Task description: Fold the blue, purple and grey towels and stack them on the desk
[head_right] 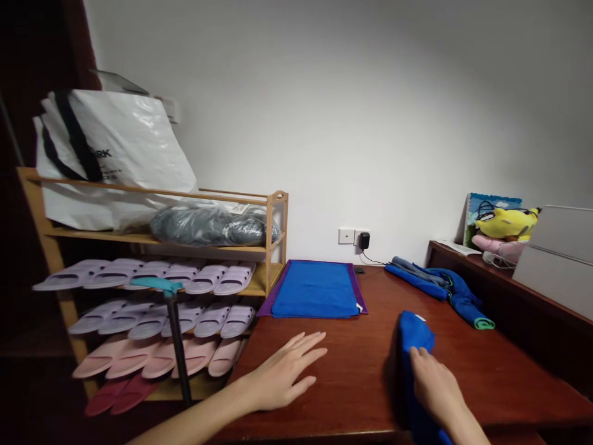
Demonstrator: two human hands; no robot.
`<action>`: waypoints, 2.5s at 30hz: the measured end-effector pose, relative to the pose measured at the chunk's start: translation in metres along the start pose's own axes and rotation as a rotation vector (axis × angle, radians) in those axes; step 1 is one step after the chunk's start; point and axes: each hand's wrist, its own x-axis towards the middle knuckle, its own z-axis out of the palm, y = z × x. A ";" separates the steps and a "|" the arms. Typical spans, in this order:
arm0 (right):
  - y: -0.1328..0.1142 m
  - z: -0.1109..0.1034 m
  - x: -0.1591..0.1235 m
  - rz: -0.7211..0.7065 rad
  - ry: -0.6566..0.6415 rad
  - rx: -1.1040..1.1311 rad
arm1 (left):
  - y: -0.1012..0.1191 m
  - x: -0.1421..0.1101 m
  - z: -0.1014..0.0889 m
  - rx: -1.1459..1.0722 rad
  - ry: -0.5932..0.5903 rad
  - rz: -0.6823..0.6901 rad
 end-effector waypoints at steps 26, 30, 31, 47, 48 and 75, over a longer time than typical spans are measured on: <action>-0.099 -0.028 -0.042 -0.394 -0.089 0.780 | 0.028 0.067 0.035 -0.116 0.012 0.116; -0.090 0.008 -0.015 -0.215 0.139 0.543 | 0.021 0.074 0.048 -0.159 -0.026 0.061; -0.089 0.017 -0.009 -0.202 0.181 0.460 | 0.020 0.074 0.050 -0.174 -0.022 0.050; -0.089 0.035 -0.014 -0.246 0.249 0.549 | 0.023 0.037 0.027 -0.125 0.007 -0.029; -0.089 0.032 -0.016 -0.254 0.231 0.590 | 0.024 0.030 0.025 -0.116 0.014 -0.037; 0.083 0.057 0.043 0.194 0.129 0.664 | -0.019 -0.094 0.005 0.343 0.181 -0.328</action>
